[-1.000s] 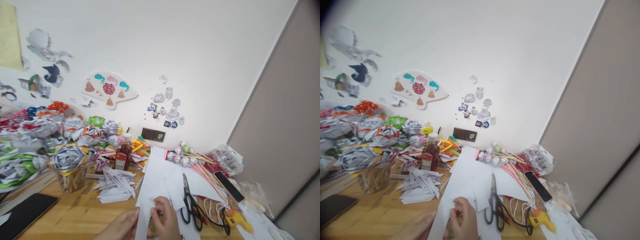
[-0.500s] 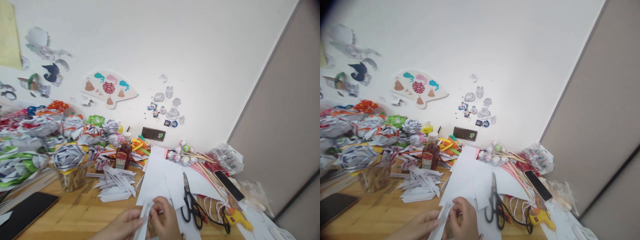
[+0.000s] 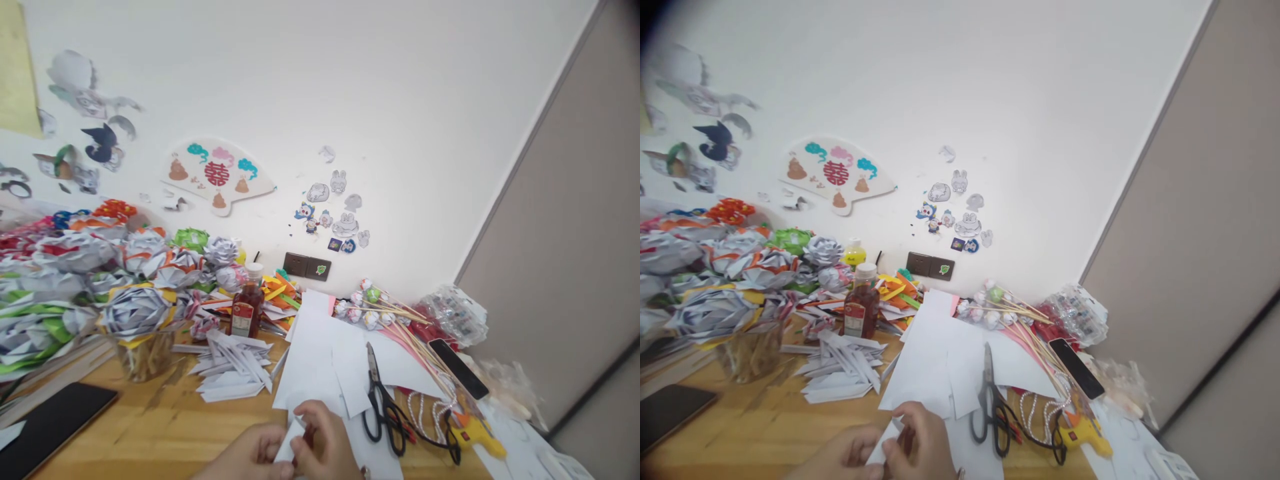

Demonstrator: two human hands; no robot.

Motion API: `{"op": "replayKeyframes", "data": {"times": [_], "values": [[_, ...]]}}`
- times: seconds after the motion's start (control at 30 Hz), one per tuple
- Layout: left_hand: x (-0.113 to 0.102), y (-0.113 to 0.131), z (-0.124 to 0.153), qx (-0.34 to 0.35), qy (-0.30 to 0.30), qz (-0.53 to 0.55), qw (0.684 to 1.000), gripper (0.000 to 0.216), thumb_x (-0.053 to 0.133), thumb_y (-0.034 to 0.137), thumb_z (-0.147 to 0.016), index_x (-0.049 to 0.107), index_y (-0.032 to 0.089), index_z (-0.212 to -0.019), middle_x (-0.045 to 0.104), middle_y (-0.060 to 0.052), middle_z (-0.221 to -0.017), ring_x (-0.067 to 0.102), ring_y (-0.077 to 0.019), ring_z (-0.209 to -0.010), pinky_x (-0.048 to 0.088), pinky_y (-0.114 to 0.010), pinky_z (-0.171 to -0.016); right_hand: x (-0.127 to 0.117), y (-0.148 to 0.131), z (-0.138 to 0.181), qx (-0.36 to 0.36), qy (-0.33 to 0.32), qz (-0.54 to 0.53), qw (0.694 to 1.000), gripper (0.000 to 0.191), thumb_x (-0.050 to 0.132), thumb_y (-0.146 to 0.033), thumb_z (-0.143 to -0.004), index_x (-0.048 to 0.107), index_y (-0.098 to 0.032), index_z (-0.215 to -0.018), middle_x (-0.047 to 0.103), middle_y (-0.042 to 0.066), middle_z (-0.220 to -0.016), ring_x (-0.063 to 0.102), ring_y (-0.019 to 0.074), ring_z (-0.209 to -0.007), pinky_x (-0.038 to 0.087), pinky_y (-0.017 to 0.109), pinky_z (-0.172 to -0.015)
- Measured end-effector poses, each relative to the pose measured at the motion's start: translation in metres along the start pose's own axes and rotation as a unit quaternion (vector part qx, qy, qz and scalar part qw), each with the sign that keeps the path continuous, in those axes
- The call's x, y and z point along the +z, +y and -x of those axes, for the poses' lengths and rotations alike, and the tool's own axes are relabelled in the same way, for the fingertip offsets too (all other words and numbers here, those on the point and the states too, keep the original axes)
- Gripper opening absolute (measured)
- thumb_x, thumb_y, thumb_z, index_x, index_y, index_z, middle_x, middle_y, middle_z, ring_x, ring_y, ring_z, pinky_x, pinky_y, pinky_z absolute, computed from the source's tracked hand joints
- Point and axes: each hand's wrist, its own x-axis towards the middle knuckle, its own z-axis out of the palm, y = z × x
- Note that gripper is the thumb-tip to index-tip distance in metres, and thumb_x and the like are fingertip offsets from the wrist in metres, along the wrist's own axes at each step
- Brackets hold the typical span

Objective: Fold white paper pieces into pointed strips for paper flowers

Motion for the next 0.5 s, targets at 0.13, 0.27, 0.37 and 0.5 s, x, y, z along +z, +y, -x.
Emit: {"op": "replayKeyframes", "data": {"times": [0.13,0.27,0.37,0.5], "values": [[0.003,0.003,0.001,0.010,0.000,-0.013,1.000,0.041,0.070,0.051,-0.053,0.061,0.014,-0.068,0.057,0.003,-0.049,0.050,-0.0108,-0.045,0.037,-0.020,-0.048,0.001,0.000,0.000,-0.005,0.003,0.003,1.000,0.022,0.053,-0.021,-0.069,0.057,-0.021,-0.090,0.054,-0.002,-0.057,0.052,0.0146,-0.051,0.041,0.021,-0.049],[0.005,0.006,0.001,0.017,0.000,-0.014,1.000,0.045,0.070,0.052,-0.052,0.062,0.012,-0.069,0.053,0.003,-0.051,0.049,-0.0100,-0.046,0.035,-0.018,-0.046,0.002,0.000,-0.001,-0.020,0.004,0.001,1.000,0.019,0.053,-0.020,-0.069,0.058,-0.021,-0.088,0.056,-0.001,-0.061,0.052,0.0140,-0.052,0.042,0.021,-0.051],[0.007,0.010,0.002,0.016,-0.015,-0.016,1.000,0.047,0.069,0.054,-0.052,0.062,0.012,-0.071,0.053,0.003,-0.053,0.049,-0.0104,-0.049,0.035,-0.018,-0.047,0.001,-0.001,0.000,-0.006,-0.004,0.001,1.000,0.015,0.053,-0.018,-0.070,0.057,-0.020,-0.085,0.057,-0.001,-0.061,0.053,0.0142,-0.054,0.042,0.022,-0.055],[0.007,0.012,0.003,0.028,-0.017,-0.029,0.999,0.045,0.067,0.054,-0.056,0.063,0.012,-0.072,0.055,0.002,-0.057,0.049,-0.0103,-0.052,0.035,-0.018,-0.050,0.000,-0.002,0.001,0.030,-0.004,-0.018,0.999,0.007,0.055,-0.020,-0.072,0.056,-0.020,-0.079,0.054,-0.002,-0.058,0.053,0.0142,-0.056,0.042,0.022,-0.055]]}}
